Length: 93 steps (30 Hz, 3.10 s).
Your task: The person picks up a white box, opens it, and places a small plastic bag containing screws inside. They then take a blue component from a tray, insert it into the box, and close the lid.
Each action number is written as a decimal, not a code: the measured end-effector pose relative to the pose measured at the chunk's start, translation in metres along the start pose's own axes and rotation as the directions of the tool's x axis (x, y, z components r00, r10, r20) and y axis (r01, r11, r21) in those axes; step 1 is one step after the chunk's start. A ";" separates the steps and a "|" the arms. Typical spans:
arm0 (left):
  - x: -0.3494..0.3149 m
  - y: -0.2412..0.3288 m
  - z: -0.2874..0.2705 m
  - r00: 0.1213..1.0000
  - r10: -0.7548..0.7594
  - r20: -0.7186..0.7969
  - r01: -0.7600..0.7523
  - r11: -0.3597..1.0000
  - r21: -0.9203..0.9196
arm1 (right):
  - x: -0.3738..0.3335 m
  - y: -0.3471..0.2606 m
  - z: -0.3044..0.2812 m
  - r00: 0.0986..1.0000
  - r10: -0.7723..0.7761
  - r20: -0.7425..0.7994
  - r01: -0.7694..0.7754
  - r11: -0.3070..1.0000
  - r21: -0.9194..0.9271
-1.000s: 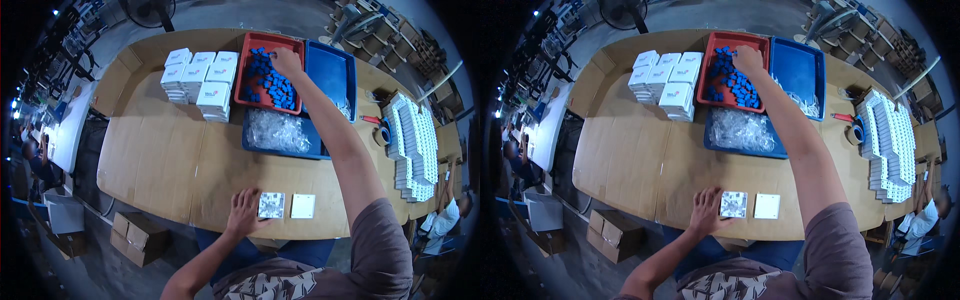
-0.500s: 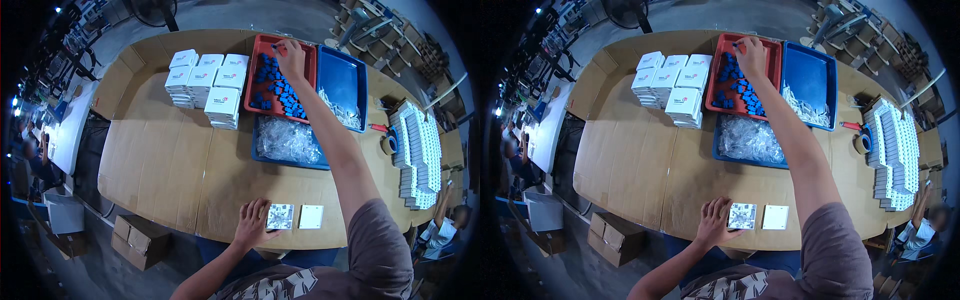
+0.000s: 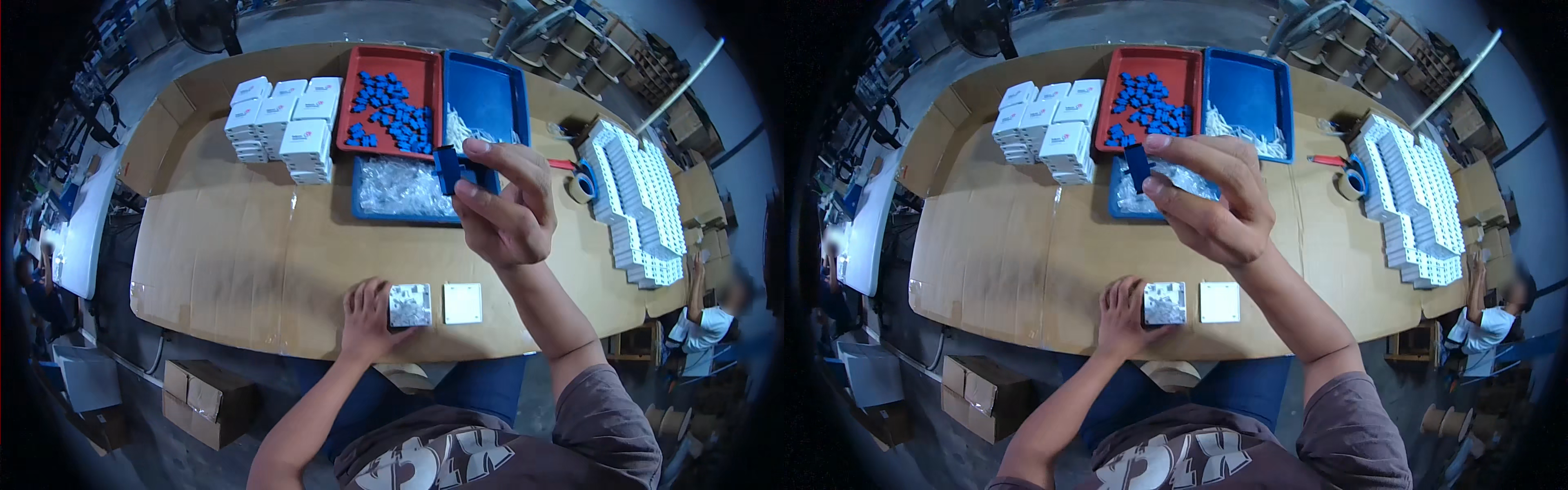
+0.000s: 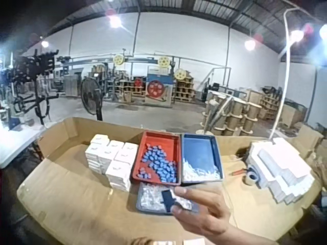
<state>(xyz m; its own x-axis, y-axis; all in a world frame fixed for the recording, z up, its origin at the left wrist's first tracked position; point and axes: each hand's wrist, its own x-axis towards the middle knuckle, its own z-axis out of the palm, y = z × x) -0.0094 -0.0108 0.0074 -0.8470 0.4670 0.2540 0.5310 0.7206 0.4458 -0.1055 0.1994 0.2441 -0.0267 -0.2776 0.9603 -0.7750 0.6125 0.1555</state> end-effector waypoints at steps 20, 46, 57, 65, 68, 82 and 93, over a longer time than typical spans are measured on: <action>-0.002 -0.004 0.007 1.000 -0.013 0.000 0.013 0.999 0.033 | -0.170 -0.145 -0.037 -0.267 0.844 0.465 -0.541 -0.530 0.653; -0.005 -0.015 0.009 0.997 -0.076 0.034 0.078 0.994 -0.079 | -0.213 -0.136 0.022 0.283 0.730 0.623 -0.885 0.449 -0.125; -0.007 -0.019 0.011 0.998 -0.059 0.015 0.060 0.995 -0.079 | -0.221 -0.138 0.023 0.278 0.713 0.644 -0.898 0.432 -0.090; -0.005 -0.015 0.011 0.999 -0.048 0.004 0.048 0.996 -0.069 | -0.222 -0.147 0.007 0.352 0.606 0.713 -0.520 0.760 -0.389; -0.008 -0.014 0.014 0.999 -0.038 -0.026 0.037 0.998 -0.047 | -0.211 -0.146 0.003 0.336 0.574 0.747 -0.510 0.777 -0.368; -0.008 -0.013 0.015 0.991 0.066 -0.114 -0.059 0.996 0.066 | -0.232 -0.138 -0.100 -0.297 0.933 0.205 -0.581 -0.006 -0.814; -0.048 0.056 -0.013 0.939 -0.328 -0.108 -0.011 0.283 -0.959 | -0.167 -0.161 -0.157 -0.162 0.938 0.305 -0.814 -0.302 0.495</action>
<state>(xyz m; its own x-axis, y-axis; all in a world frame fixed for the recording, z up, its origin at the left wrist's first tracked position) 0.0607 -0.0001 0.0314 -0.9717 0.1470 0.1848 0.1356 -0.2932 0.9464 0.1231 0.2636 0.0948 -0.9156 0.3939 -0.0807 -0.0569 -0.3256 -0.9438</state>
